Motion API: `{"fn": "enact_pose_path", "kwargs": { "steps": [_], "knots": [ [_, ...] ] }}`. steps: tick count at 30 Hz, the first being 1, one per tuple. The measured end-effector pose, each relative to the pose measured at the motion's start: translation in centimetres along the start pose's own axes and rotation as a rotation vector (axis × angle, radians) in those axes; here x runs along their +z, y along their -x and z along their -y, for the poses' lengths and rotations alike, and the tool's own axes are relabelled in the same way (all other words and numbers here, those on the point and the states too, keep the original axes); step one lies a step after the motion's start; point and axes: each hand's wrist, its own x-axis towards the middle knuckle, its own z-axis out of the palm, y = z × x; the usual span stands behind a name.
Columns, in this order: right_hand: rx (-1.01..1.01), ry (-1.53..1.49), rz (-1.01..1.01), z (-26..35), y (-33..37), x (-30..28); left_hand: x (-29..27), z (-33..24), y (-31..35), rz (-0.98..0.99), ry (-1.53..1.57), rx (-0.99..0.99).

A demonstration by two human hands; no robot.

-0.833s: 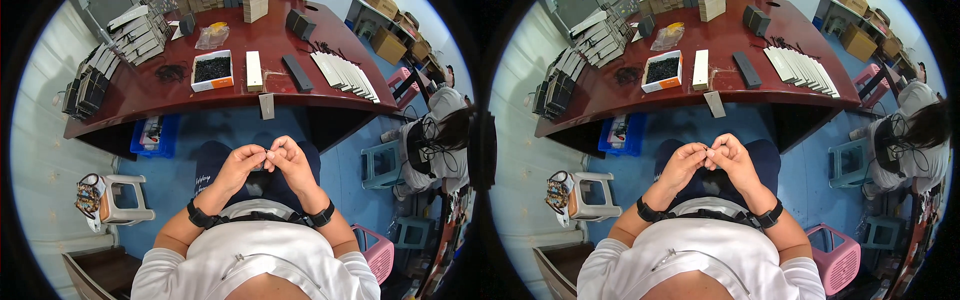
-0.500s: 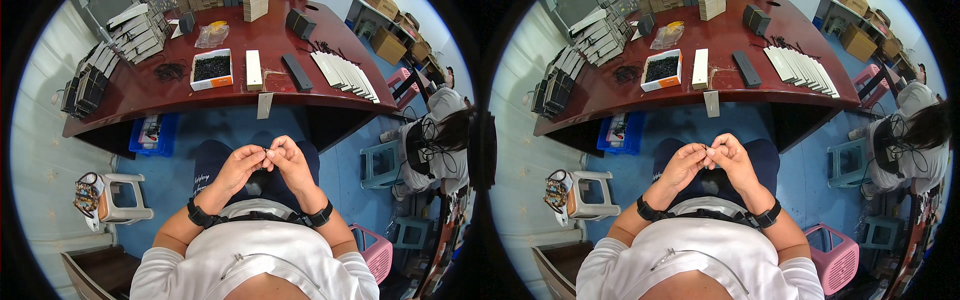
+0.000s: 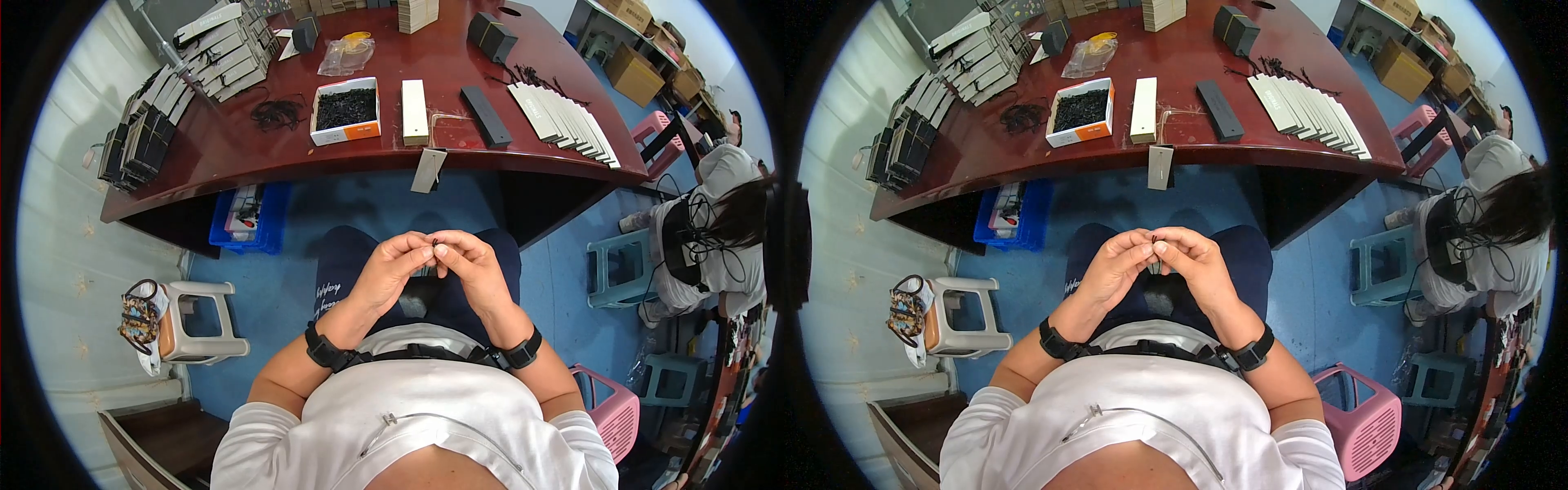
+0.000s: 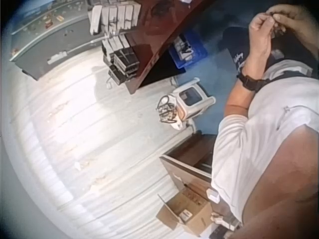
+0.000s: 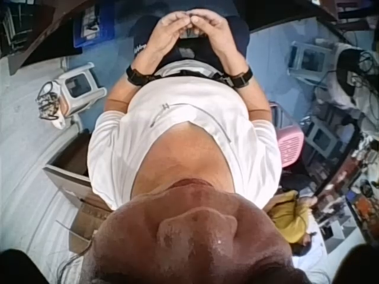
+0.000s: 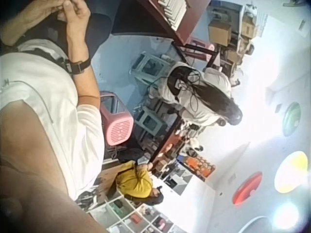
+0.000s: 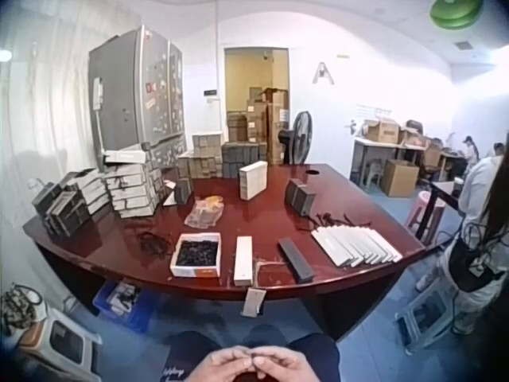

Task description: Assembling small electronic components and cable ties onto white strips at a workbench in a production facility.

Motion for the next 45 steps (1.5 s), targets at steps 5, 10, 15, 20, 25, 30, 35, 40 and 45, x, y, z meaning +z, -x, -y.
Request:
{"fn": "enact_pose_path", "kwargs": {
  "steps": [5,10,15,20,25,30,35,40,45],
  "knots": [
    [-0.158,0.211,-0.020,0.1,-0.1,-0.1,-0.3,0.5,0.0,-0.106,-0.086,-0.001],
    [-0.103,0.036,-0.058,0.5,0.0,-0.4,-1.2,0.5,0.2,-0.035,-0.430,0.038],
    [-0.043,-0.156,0.086,1.3,0.0,-1.0,-2.4,-2.7,1.2,0.170,-1.386,-0.044],
    [-0.035,-0.040,0.143,1.7,0.2,-0.6,-0.6,-4.0,0.6,-0.073,-0.759,0.086],
    [-0.026,0.007,0.146,2.1,0.7,-0.3,1.2,-2.7,0.1,0.113,-0.307,0.059],
    [0.026,0.056,0.163,2.2,0.8,-0.1,1.4,-1.8,0.4,0.048,-0.281,0.169],
    [0.023,-0.015,0.193,1.6,0.4,0.4,0.6,-1.5,0.6,0.073,-0.205,0.139],
    [-0.025,0.161,0.092,1.4,0.6,0.2,0.4,-1.0,0.9,-0.050,-0.403,0.192],
    [-0.062,0.245,-0.008,0.9,0.6,-0.2,0.5,-1.2,0.6,-0.084,-0.485,0.242]
  ]
}}
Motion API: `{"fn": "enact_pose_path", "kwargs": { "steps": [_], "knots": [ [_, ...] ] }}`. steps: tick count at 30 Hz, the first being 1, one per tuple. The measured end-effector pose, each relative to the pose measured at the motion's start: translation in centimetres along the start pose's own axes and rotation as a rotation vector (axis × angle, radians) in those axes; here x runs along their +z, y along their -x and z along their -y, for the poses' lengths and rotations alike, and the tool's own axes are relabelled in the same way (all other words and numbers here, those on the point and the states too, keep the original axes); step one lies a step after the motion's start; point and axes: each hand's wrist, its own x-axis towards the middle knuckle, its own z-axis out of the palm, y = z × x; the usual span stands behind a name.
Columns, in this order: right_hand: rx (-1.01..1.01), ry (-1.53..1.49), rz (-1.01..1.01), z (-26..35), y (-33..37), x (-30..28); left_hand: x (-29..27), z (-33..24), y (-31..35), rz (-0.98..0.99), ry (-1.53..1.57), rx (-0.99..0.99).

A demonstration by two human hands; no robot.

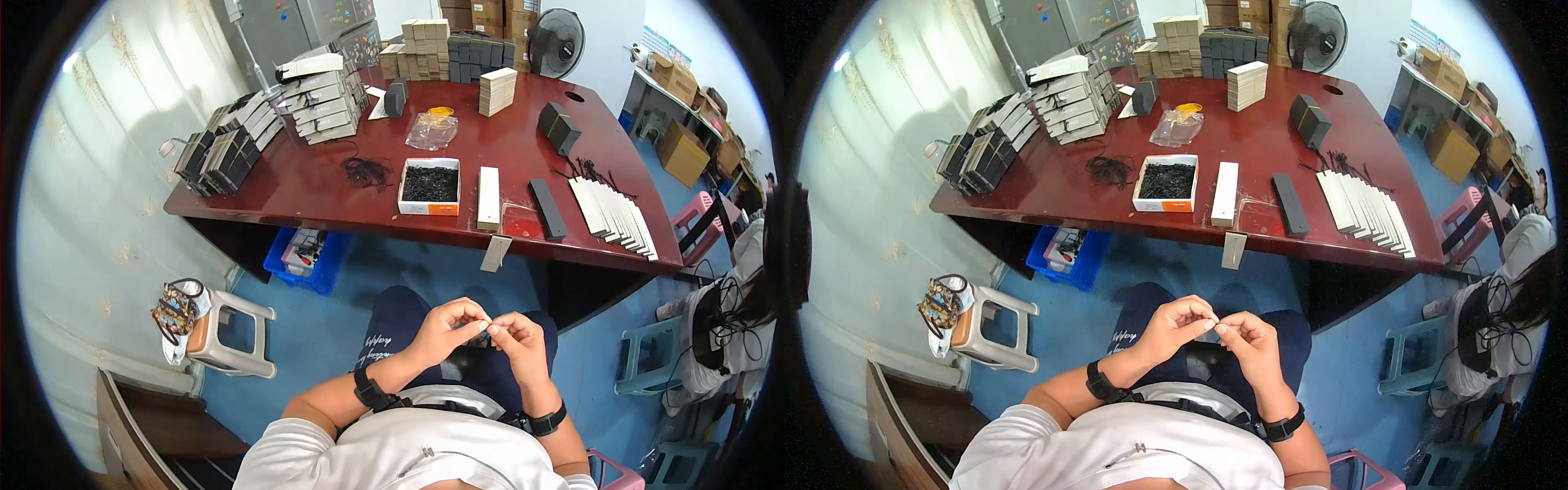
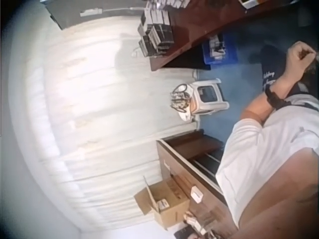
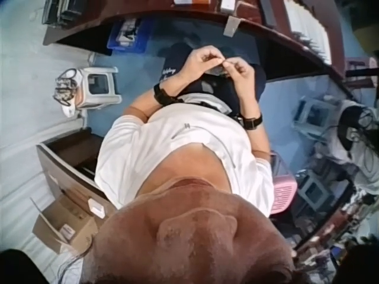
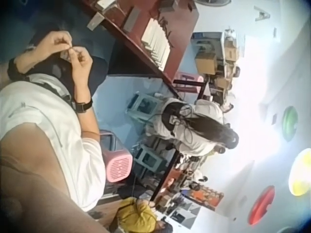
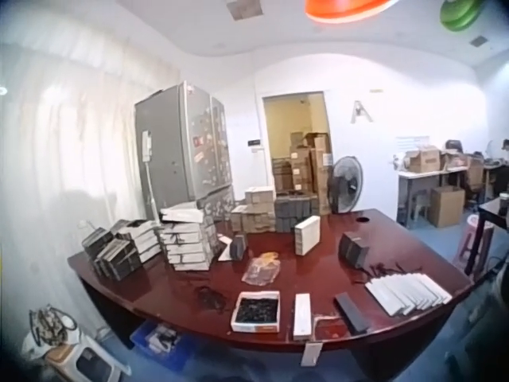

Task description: Assembling small electronic components and cable ties onto white strips at a workbench in a production facility.

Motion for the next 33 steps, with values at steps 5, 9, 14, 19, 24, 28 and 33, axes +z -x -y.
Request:
{"fn": "enact_pose_path", "kwargs": {
  "steps": [5,9,14,19,24,28,33],
  "knots": [
    [0.030,-0.062,0.014,-0.6,0.1,-0.7,-1.3,-2.4,-1.9,0.100,-0.129,-0.007],
    [0.048,-0.094,0.017,-1.1,0.1,-1.6,-7.5,-7.7,-7.9,-0.246,-0.611,0.304],
    [0.057,-0.126,0.049,-1.7,0.0,-2.3,-13.0,-11.1,-15.3,-0.110,-1.253,0.111],
    [0.079,-0.139,0.021,-2.4,0.1,-3.2,-14.2,-10.3,-18.2,0.107,-1.367,0.045],
    [0.111,-0.162,0.015,-3.1,0.0,-3.8,-14.3,-9.8,-18.7,0.094,-1.461,-0.077],
    [0.109,-0.156,0.024,-3.7,-0.1,-4.0,-14.0,-9.5,-18.6,-0.036,-1.290,0.024],
    [0.094,-0.184,0.041,-4.1,0.0,-3.9,-13.9,-9.3,-18.8,-0.079,-1.279,-0.018]
  ]
}}
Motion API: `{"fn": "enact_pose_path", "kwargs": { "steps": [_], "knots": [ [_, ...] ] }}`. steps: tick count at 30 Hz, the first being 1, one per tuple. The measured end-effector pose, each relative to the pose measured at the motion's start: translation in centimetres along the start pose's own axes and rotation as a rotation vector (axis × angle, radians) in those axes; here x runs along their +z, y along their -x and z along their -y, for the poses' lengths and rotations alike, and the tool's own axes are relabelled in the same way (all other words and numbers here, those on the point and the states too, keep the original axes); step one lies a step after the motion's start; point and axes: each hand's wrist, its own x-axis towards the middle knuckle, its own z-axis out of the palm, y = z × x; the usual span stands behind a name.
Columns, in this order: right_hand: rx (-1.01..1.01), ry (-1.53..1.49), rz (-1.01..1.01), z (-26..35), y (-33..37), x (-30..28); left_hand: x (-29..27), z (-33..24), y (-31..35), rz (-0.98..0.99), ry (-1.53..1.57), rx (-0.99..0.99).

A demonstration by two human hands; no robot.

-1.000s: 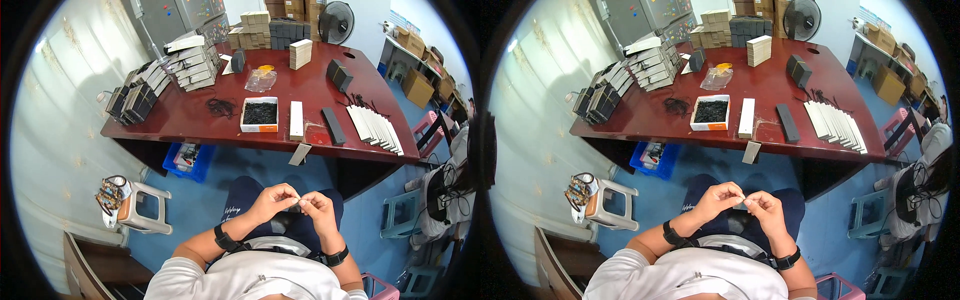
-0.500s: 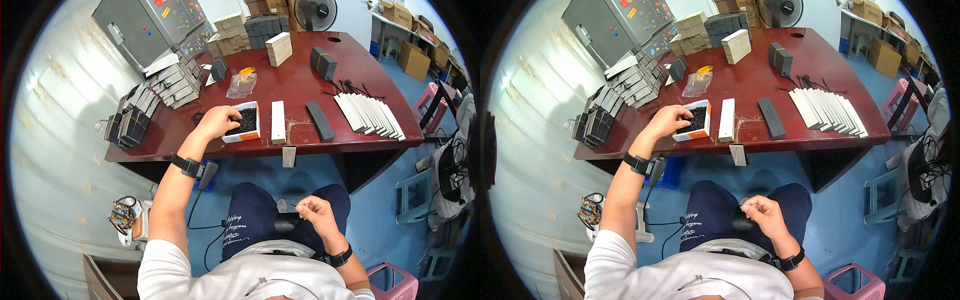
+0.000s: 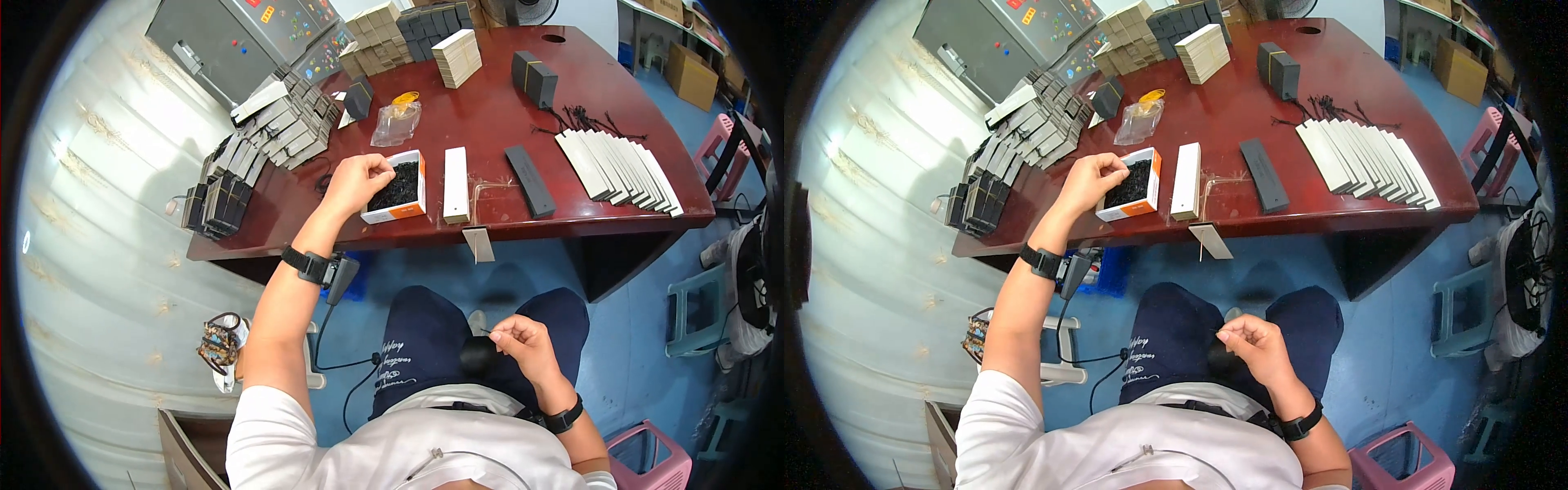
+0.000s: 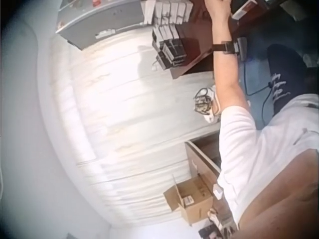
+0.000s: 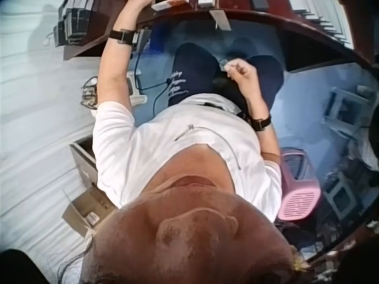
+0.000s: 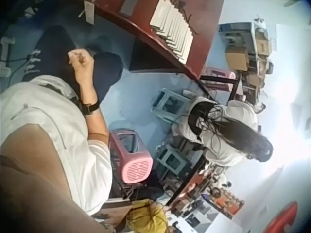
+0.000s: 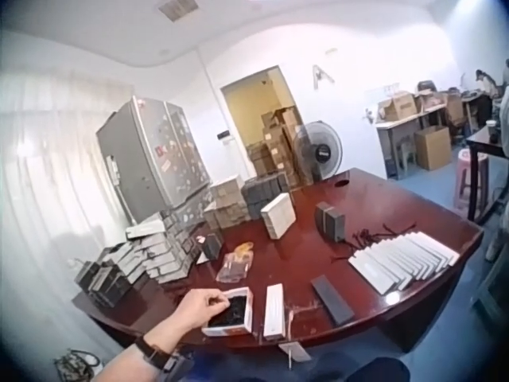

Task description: Assembling small electronic components and cable ties onto white strips at a workbench in a production facility.

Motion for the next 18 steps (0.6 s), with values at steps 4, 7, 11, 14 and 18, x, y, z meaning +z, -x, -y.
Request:
{"fn": "enact_pose_path", "kwargs": {
  "steps": [4,7,11,14,18],
  "knots": [
    [-0.001,-0.011,-0.012,0.1,0.1,-0.2,0.0,0.2,0.0,-0.016,0.065,-0.047],
    [-0.001,-0.020,-0.029,0.2,0.2,-0.1,-0.2,0.0,0.3,-0.022,0.111,-0.051],
    [-0.004,-0.006,-0.055,0.5,0.4,-0.2,-1.1,-1.4,1.8,-0.144,0.283,-0.016],
    [-0.017,-0.021,-0.052,0.6,0.4,-0.3,-1.1,-3.4,4.6,-0.246,0.390,0.061],
    [-0.024,-0.037,-0.050,0.6,0.4,-0.1,-0.1,-5.9,9.1,-0.194,0.535,0.065]
  ]
}}
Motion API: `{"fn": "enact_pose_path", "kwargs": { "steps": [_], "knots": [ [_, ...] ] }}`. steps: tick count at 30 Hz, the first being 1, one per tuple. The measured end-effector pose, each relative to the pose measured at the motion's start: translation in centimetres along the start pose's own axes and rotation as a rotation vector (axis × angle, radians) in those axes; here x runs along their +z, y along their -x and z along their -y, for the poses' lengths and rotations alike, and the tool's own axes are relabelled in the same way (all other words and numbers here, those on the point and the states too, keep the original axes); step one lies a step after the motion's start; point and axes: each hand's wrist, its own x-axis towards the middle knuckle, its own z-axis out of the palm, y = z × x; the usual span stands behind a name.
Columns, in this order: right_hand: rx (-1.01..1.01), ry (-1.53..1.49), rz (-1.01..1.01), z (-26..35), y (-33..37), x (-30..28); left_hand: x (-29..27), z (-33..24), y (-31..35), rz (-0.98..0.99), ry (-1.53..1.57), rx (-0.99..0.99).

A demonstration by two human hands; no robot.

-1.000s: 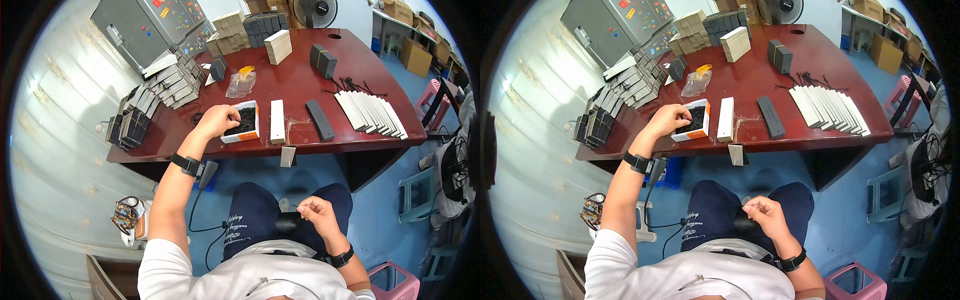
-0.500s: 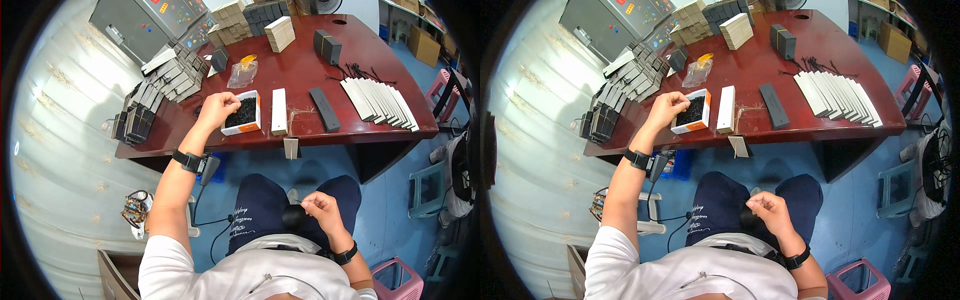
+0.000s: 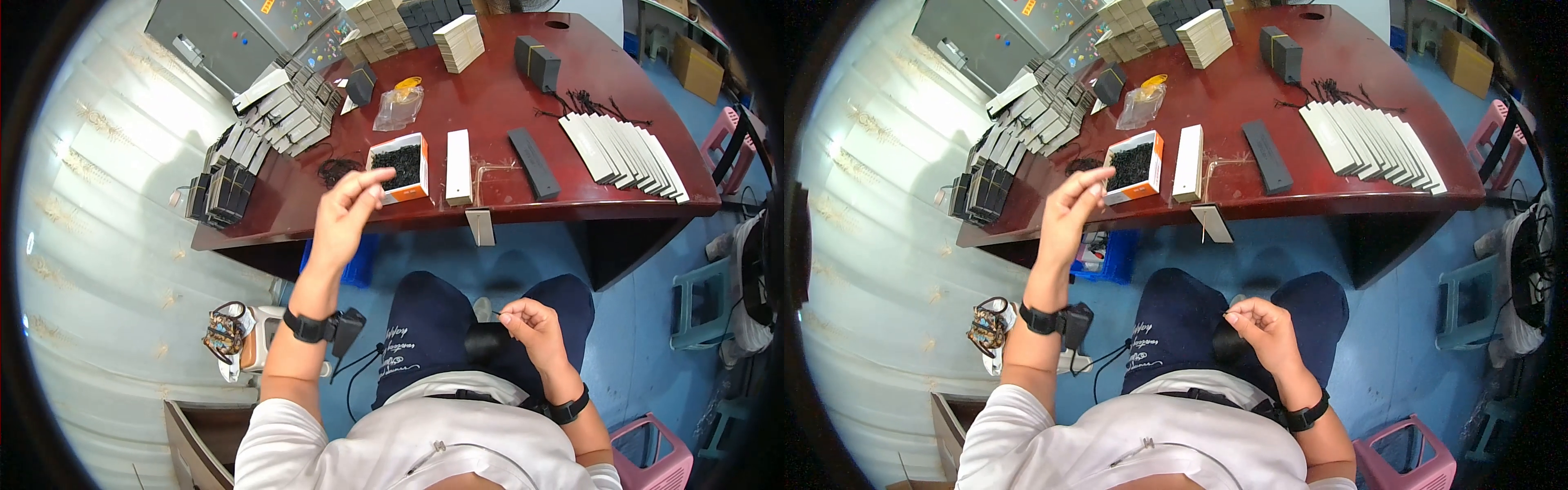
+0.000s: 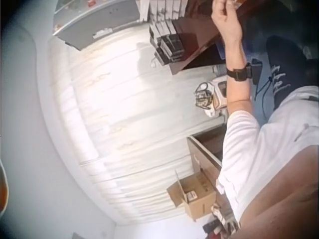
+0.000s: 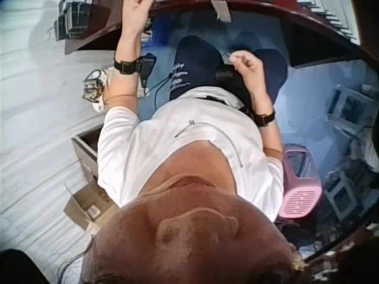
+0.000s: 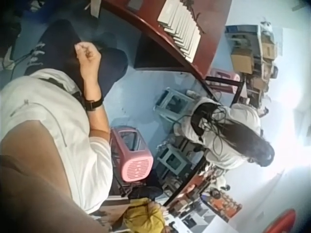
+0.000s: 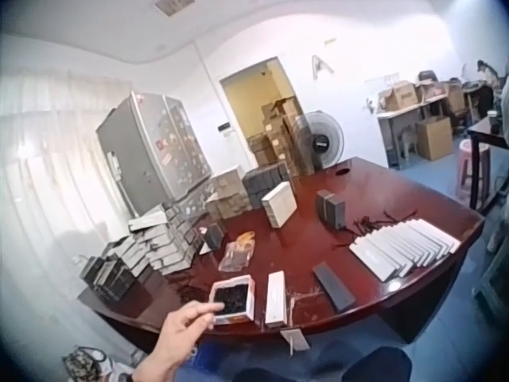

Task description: Assembling small electronic components and cable ties onto white strips at a workbench in a production facility.

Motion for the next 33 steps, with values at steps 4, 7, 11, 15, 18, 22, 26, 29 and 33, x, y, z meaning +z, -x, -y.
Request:
{"fn": "enact_pose_path", "kwargs": {
  "steps": [4,7,11,15,18,22,26,29,33],
  "knots": [
    [-0.015,0.000,0.011,0.4,0.0,0.2,3.3,-0.6,5.0,0.143,0.200,-0.228],
    [-0.029,0.003,-0.012,0.6,-0.3,0.5,6.8,0.0,8.0,0.260,0.396,-0.366],
    [-0.027,0.010,-0.046,0.7,-0.2,1.0,10.7,0.8,10.3,0.356,0.643,-0.415],
    [-0.033,-0.007,-0.055,0.6,0.1,1.2,12.6,1.1,11.4,0.386,0.597,-0.370],
    [-0.055,0.007,-0.072,0.5,0.2,1.0,12.7,1.2,11.6,0.375,0.538,-0.349],
    [-0.073,0.053,-0.104,0.0,0.3,1.0,12.6,1.1,11.7,0.385,0.480,-0.339],
    [-0.083,0.081,-0.101,-0.3,0.2,1.0,12.6,0.9,11.7,0.402,0.393,-0.312],
    [-0.094,0.138,-0.099,-0.3,0.2,0.9,12.6,0.9,11.7,0.407,0.310,-0.273],
    [-0.069,0.154,-0.086,-0.3,0.3,0.9,12.8,0.8,11.6,0.400,0.267,-0.263]
  ]
}}
